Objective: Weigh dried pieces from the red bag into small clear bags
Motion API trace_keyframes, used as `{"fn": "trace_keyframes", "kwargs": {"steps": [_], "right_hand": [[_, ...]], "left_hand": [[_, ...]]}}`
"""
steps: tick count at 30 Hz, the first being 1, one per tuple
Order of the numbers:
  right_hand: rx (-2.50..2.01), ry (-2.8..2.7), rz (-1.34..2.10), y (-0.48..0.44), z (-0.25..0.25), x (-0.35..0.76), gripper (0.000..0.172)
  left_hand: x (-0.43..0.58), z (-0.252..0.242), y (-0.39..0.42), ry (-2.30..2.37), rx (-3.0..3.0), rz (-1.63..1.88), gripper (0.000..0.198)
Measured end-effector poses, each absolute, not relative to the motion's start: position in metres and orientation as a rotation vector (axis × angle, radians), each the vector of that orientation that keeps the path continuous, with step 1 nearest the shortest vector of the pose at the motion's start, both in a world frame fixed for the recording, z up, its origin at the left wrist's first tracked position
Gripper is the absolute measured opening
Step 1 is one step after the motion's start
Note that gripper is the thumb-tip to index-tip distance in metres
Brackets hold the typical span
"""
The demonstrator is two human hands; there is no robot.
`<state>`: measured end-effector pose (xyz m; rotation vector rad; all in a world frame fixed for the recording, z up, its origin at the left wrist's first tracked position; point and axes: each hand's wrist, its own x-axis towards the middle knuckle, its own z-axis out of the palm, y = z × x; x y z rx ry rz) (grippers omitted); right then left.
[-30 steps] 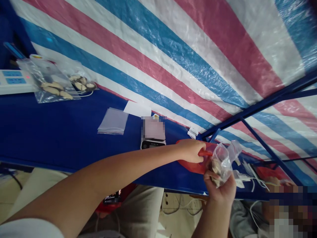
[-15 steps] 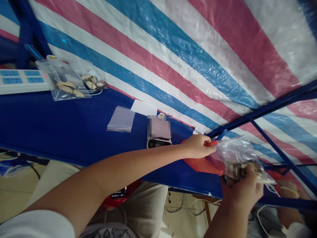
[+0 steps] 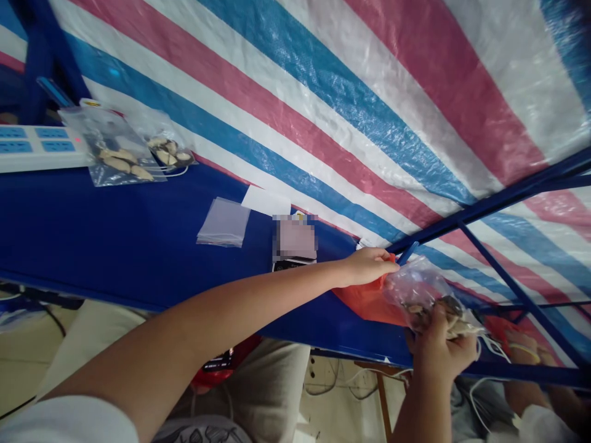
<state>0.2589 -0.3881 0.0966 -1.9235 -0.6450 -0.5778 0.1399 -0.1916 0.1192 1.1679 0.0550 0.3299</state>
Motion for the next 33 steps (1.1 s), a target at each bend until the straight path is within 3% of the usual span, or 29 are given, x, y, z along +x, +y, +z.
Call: {"fn": "trace_keyframes", "kwargs": {"steps": [5,13,20,24,30,33], "right_hand": [[-2.230,-0.815,-0.667,-0.400,0.120,0.253,0.047],[-2.473,-1.476,-0.351,-0.391,0.163,0.267,0.041],[-2.546,-1.776,0.036,-0.344,0.176,0.272,0.029],[-2.570,-1.809,0.085,-0.331,0.175,0.268,0.027],[-2.510,-1.848,0.190,-0.324,0.171,0.268,0.022],[-2.455,-1.857,0.164,-0.320,0.171,0.268,0.018]], "left_hand": [[0.140,0.118,-0.185,0.002,1.306,0.356,0.021],[0.130,0.127,-0.182,0.051,1.517,0.330,0.017],[0.133,0.122,-0.190,0.076,1.911,0.467,0.044],[0.136,0.116,-0.189,0.076,2.013,0.528,0.019],[0.140,0.108,-0.182,-0.029,2.025,0.607,0.032],[0.142,0.108,-0.181,-0.022,2.013,0.592,0.027]]}}
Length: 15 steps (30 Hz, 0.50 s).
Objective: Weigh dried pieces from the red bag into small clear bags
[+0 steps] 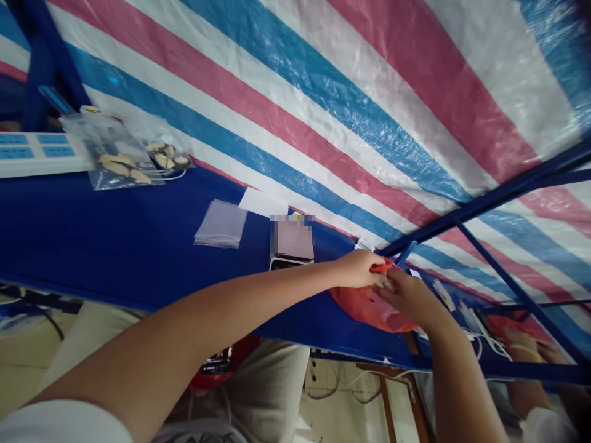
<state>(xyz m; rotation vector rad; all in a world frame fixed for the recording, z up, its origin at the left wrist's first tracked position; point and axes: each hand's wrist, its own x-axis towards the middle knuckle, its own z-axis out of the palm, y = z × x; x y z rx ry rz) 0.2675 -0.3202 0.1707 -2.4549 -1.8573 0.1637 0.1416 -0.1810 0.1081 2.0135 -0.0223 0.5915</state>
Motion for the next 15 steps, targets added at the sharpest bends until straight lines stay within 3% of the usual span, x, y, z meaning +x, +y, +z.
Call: {"fn": "trace_keyframes", "kwargs": {"steps": [5,10,15], "right_hand": [[-2.423,-1.771,0.207,-0.323,0.170,0.273,0.027],[-2.284,-1.506,0.374,-0.332,0.168,0.285,0.053],[-2.171,-1.389,0.547,-0.338,0.167,0.292,0.051]], "left_hand": [[0.141,0.113,-0.180,0.069,2.045,0.618,0.024],[0.139,0.116,-0.179,0.128,2.060,0.654,0.023],[0.141,0.113,-0.179,0.165,2.023,0.629,0.017]]}}
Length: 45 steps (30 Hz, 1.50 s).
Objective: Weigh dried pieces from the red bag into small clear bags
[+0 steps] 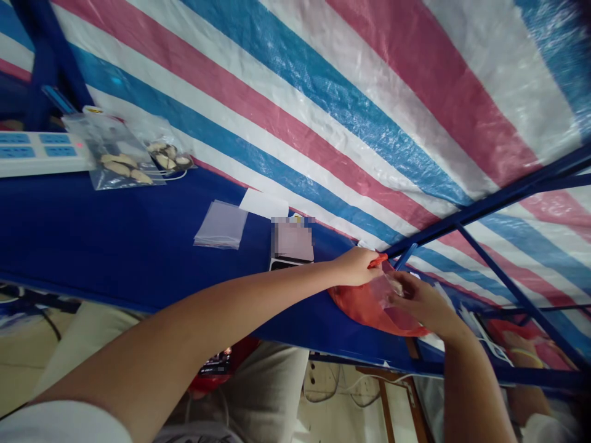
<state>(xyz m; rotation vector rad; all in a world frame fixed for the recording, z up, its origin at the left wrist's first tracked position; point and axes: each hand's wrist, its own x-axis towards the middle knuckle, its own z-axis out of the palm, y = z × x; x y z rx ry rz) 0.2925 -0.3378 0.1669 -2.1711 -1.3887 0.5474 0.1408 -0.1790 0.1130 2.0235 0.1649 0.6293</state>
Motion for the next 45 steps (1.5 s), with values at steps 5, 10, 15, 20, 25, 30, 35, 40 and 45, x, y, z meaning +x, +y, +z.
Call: {"fn": "trace_keyframes", "kwargs": {"steps": [5,10,15,20,25,30,35,40,45], "right_hand": [[-2.065,-1.233,0.608,-0.345,0.167,0.296,0.058],[-2.040,-1.134,0.569,-0.347,0.164,0.297,0.057],[-2.158,-1.182,0.507,-0.344,0.164,0.296,0.056],[-2.371,-1.386,0.238,-0.340,0.161,0.297,0.047],[-2.381,-1.522,0.203,-0.333,0.151,0.297,0.046],[-2.454,-1.435,0.022,-0.330,0.157,0.294,0.043],[-2.445,-1.581,-0.276,-0.328,0.159,0.297,0.039],[-2.474,-1.681,-0.744,-0.326,0.152,0.296,0.039],[-2.448,-1.746,-0.593,-0.326,0.158,0.310,0.031]], "left_hand": [[0.141,0.113,-0.175,0.209,2.035,0.655,0.017],[0.140,0.114,-0.172,0.240,2.032,0.626,0.021],[0.139,0.113,-0.171,0.245,2.012,0.618,0.023],[0.139,0.114,-0.169,0.248,2.015,0.627,0.025],[0.139,0.112,-0.167,0.259,2.012,0.641,0.026],[0.141,0.109,-0.166,0.254,2.009,0.673,0.026],[0.140,0.111,-0.166,0.258,2.018,0.671,0.024],[0.138,0.111,-0.165,0.251,2.010,0.664,0.023],[0.138,0.108,-0.165,0.276,2.019,0.649,0.020]]}}
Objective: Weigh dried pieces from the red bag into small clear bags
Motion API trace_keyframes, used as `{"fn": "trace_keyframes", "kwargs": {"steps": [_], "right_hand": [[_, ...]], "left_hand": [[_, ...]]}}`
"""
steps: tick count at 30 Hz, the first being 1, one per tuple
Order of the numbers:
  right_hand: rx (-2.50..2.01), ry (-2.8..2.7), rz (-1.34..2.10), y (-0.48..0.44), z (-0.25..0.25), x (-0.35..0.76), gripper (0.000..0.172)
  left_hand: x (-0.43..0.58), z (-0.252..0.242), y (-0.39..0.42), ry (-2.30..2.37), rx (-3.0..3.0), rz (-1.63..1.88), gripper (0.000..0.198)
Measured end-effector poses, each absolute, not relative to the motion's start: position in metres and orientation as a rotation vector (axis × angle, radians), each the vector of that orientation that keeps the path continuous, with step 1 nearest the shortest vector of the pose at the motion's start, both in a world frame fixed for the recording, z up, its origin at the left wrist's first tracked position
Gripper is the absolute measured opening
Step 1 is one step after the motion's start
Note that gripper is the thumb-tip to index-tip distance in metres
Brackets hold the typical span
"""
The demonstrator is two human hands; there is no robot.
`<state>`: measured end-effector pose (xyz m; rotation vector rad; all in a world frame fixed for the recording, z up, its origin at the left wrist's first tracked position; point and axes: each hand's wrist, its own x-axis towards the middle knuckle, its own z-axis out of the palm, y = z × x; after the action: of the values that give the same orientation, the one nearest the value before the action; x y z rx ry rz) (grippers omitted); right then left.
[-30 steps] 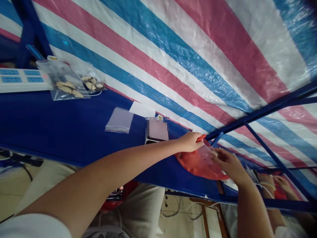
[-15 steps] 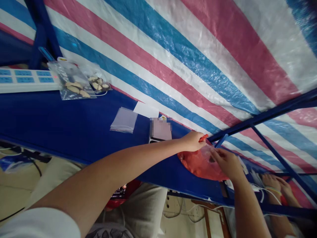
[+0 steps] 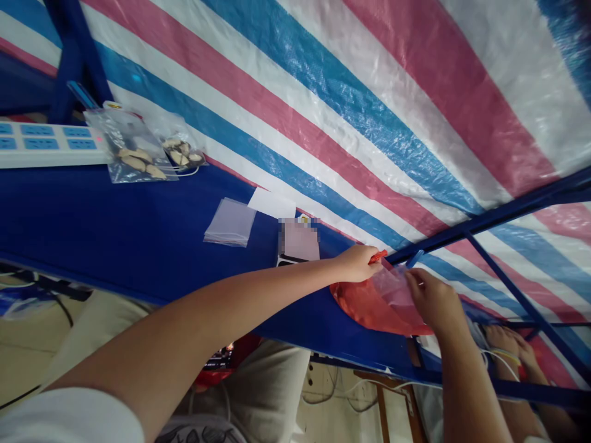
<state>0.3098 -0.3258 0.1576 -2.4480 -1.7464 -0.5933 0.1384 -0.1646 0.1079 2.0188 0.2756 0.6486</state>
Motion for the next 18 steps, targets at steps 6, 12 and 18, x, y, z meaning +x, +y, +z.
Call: {"fn": "trace_keyframes", "kwargs": {"steps": [6,12,18], "right_hand": [[-2.344,-1.693,-0.434,-0.322,0.169,0.316,0.033],[-2.278,-1.701,-0.219,-0.320,0.177,0.280,0.028],[-2.321,-1.691,-0.078,-0.317,0.171,0.253,0.036]], "left_hand": [[0.137,0.109,-0.166,0.242,2.008,0.643,0.021],[0.137,0.109,-0.167,0.179,1.979,0.664,0.021],[0.139,0.104,-0.168,0.141,1.878,0.711,0.030]]}}
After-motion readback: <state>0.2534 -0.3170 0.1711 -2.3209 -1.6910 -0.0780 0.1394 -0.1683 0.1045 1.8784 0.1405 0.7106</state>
